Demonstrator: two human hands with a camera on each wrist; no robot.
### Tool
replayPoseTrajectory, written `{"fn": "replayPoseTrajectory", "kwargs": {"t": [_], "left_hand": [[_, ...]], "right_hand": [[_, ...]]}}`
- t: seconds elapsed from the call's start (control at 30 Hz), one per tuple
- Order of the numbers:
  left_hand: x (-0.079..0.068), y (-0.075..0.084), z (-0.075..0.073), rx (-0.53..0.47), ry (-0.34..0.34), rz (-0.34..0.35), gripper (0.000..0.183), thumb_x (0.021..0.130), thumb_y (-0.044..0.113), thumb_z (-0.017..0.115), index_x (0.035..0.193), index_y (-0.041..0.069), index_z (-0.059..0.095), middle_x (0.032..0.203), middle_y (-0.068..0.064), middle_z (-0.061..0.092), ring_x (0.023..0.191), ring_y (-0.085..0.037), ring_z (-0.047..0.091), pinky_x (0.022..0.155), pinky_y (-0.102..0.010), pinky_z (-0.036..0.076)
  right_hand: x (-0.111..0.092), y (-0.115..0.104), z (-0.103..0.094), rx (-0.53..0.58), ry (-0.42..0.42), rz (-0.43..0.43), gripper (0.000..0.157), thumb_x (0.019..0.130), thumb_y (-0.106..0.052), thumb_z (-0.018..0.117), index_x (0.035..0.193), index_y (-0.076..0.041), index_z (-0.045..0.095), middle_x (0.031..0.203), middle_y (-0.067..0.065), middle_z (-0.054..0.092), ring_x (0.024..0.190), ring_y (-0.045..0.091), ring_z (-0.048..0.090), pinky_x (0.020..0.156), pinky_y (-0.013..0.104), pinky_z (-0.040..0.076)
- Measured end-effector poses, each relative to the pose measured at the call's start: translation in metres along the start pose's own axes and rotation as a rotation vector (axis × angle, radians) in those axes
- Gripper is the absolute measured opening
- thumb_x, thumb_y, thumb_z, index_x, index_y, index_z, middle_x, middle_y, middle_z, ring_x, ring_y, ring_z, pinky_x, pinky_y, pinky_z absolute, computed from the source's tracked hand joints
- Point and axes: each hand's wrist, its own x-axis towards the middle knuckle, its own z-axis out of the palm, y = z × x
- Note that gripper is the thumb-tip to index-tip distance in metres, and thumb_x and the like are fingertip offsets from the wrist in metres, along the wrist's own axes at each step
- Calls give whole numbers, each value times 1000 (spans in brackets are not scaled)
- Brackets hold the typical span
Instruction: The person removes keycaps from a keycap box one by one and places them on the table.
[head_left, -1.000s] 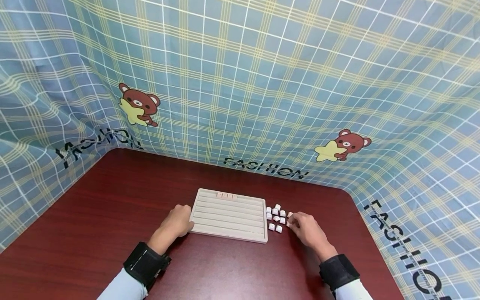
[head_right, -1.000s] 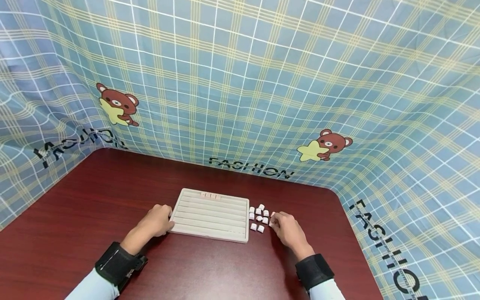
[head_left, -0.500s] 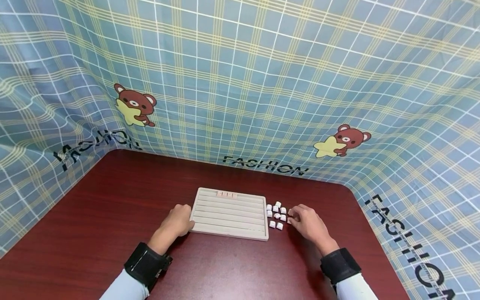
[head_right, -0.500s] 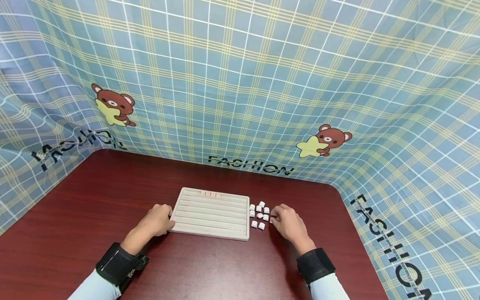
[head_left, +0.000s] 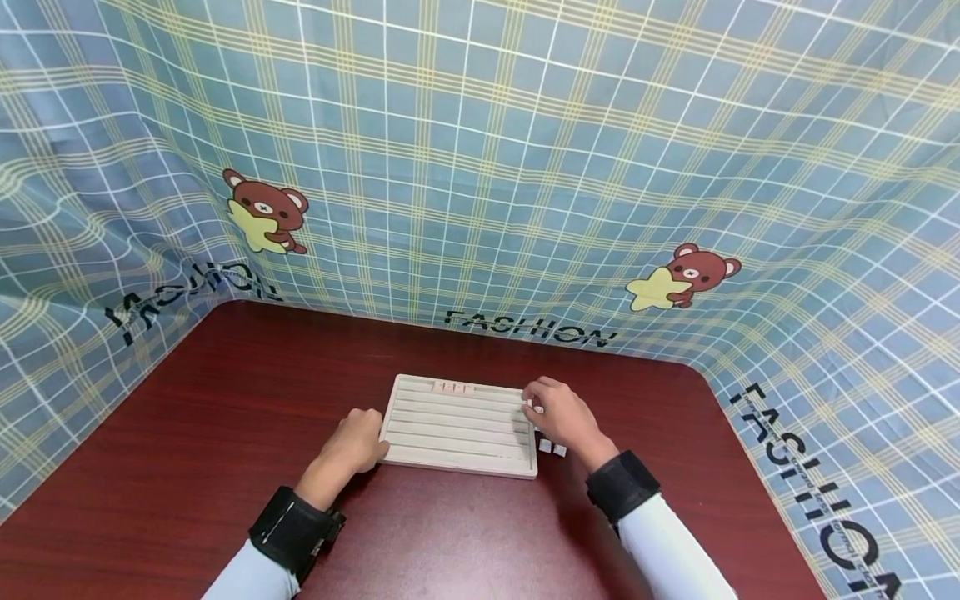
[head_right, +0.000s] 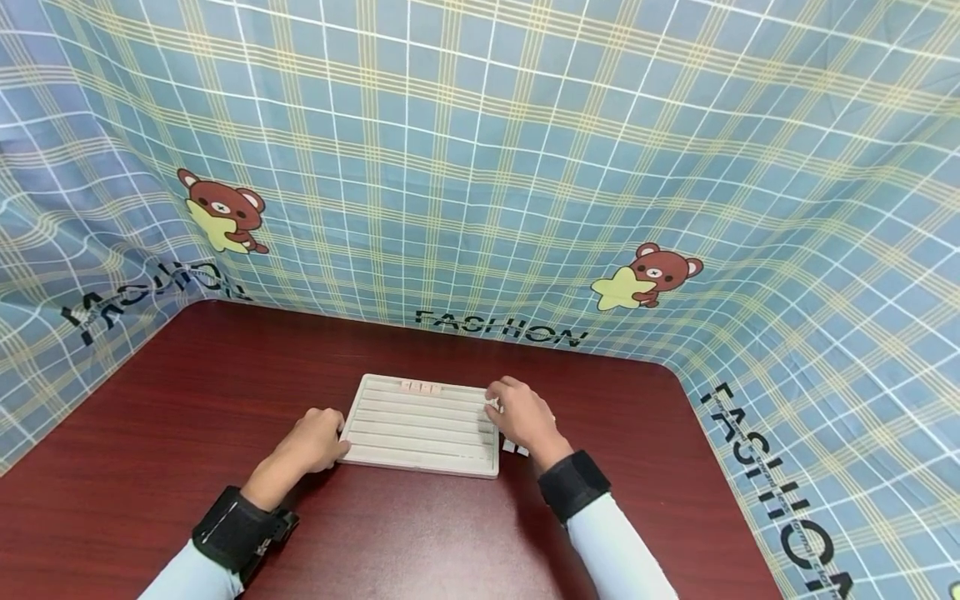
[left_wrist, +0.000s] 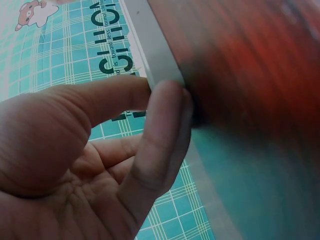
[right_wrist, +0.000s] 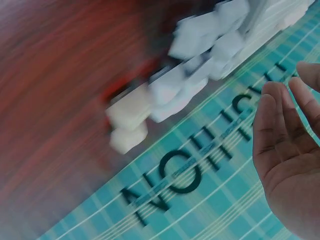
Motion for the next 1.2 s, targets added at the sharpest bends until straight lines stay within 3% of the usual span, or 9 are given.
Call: {"fn": "replayPoseTrajectory", "kwargs": {"t": [0.3,0.57,0.83,1.07,1.2], "left_hand": [[2,0,2,-14,-1,-1,9,81,6,69,78,1,62,71,-10,58,62,-19,49,56,-33,44],[2,-1,3,-27,1,-3,11,79,5,67,73,2,59,69,-9,56,61,-19,49,55,-32,44],[2,0,1,-24,-3,-9,10,80,5,67,74,2,60,70,-10,56,61,-19,49,55,-32,43],[2,-1,2,-21,-16,-25,9,81,6,68,77,1,61,71,-10,57,61,-20,49,56,-32,44],[3,-2,2,-19,-16,-26,9,81,6,68,78,1,61,72,-10,57,62,-20,49,56,-33,44]], "right_hand": [[37,-32,18,24,-55,-46,20,87,-15,72,105,-7,70,102,8,66,94,22,67,76,37,55],[61,-45,35,-3,-106,-46,23,89,-15,71,108,-4,70,103,11,67,95,24,67,79,36,55],[72,-54,46,-20,-175,48,20,91,-14,67,109,-5,70,105,12,65,94,25,67,79,34,55],[76,-58,48,-32,-187,63,7,91,-11,68,94,-8,73,97,10,65,91,24,63,77,32,54],[76,-60,49,-52,-184,66,7,90,-11,69,94,-8,74,97,9,66,94,24,63,79,33,55]]}}
